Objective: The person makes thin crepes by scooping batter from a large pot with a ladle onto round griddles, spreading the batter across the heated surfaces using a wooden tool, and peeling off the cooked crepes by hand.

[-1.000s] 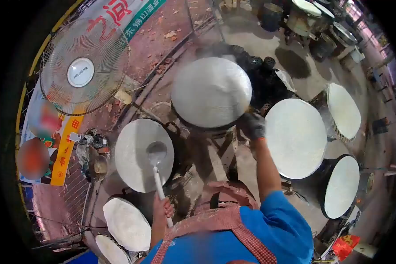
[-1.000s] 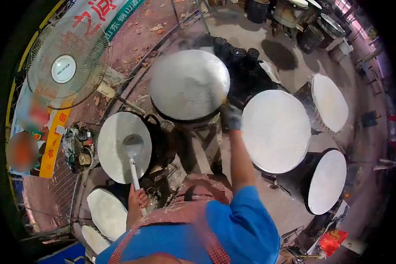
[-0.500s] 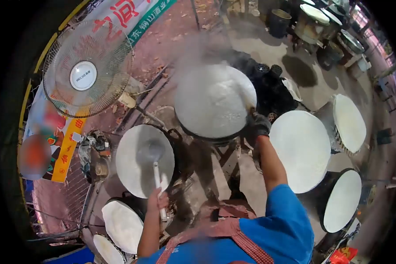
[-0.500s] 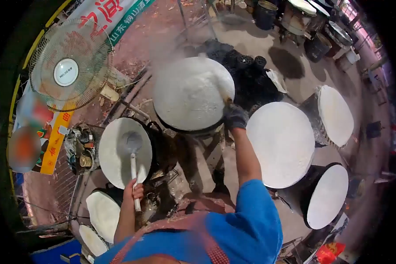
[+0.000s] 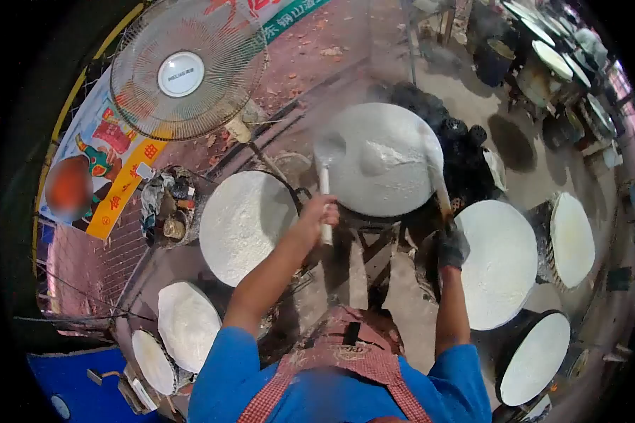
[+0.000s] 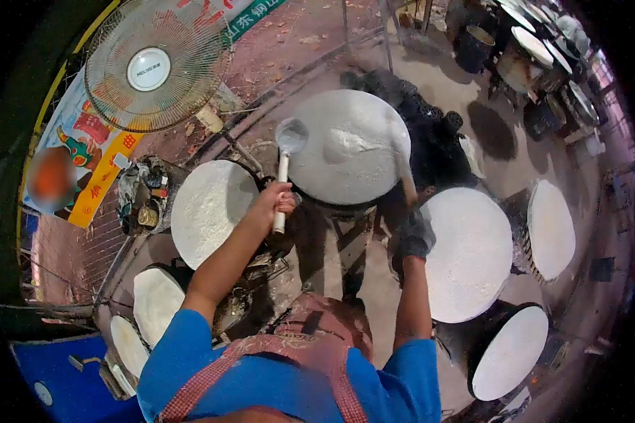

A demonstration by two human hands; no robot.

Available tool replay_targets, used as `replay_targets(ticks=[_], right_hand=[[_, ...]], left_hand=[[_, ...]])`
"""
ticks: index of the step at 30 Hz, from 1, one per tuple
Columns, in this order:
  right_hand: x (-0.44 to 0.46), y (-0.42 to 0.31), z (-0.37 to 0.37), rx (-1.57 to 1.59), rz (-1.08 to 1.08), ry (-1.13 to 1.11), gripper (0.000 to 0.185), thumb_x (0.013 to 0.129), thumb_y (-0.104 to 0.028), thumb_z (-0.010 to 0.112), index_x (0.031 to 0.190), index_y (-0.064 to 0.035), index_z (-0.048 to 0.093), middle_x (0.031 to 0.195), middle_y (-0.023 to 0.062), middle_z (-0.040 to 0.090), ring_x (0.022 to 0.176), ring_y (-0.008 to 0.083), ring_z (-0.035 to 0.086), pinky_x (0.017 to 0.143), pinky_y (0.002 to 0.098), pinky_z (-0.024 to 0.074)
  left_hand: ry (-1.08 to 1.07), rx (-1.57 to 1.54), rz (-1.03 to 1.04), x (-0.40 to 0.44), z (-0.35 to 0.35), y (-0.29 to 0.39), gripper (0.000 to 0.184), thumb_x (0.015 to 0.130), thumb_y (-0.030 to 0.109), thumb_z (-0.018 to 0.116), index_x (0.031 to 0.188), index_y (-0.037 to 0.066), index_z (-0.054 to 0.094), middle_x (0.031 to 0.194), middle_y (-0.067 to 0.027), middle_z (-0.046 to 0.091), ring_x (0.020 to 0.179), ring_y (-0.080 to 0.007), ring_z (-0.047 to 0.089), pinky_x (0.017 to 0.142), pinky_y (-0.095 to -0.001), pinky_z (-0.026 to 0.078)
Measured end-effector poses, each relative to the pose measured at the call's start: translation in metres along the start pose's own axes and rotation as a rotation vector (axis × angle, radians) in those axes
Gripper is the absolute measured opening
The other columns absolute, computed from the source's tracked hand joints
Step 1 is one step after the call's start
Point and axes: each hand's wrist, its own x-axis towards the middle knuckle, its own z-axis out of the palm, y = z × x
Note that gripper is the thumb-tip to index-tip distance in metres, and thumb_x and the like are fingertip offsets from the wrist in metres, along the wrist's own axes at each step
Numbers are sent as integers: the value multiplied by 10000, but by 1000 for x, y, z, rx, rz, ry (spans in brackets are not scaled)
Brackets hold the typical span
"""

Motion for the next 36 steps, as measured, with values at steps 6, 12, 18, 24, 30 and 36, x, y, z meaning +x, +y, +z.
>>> replay_targets(ticks=[6,12,18,24,30,36], right_hand=[[-45,-31,73,44,11,-215,362,772,-300,461,1130,-250,487,943,150,576,817,323,554,684,411,451],[-80,-68,-2,-175,-286,187,187,786,-296,481,884,-174,582,554,104,483,490,271,501,441,370,395],[-97,-56,34,-298,-303,475,314,783,-346,518,996,-119,562,545,68,471,492,249,471,410,367,351],[-83,-62,35,-196,-133,236,355,787,-380,524,979,-84,560,634,105,533,574,261,512,475,363,392],[-41,-83,70,-66,-453,186,385,795,-385,513,1005,-64,549,723,134,549,642,275,527,541,361,407],[-42,-147,110,79,-780,-20,415,804,-390,502,1031,-44,538,812,163,565,711,289,541,606,359,422]], left_hand=[[74,62,-56,42,30,-43,210,819,167,481,847,168,273,558,-12,313,384,-93,293,316,-209,235],[-287,-44,-165,-83,-46,-40,188,846,355,456,925,197,392,455,34,261,312,-61,257,265,-203,202],[-250,-289,-311,-135,-58,-41,182,884,278,411,1030,172,433,530,42,284,350,-24,232,270,-157,227],[-466,-437,-396,-179,-88,-52,267,890,319,375,1134,213,406,545,17,324,352,-47,266,249,-176,222],[-231,-423,-8,-240,-136,-122,231,860,303,439,782,120,321,509,41,288,358,-26,255,282,-168,203],[193,-674,356,-321,-154,-252,208,872,311,411,808,119,364,479,24,289,339,-44,265,282,-182,206]])
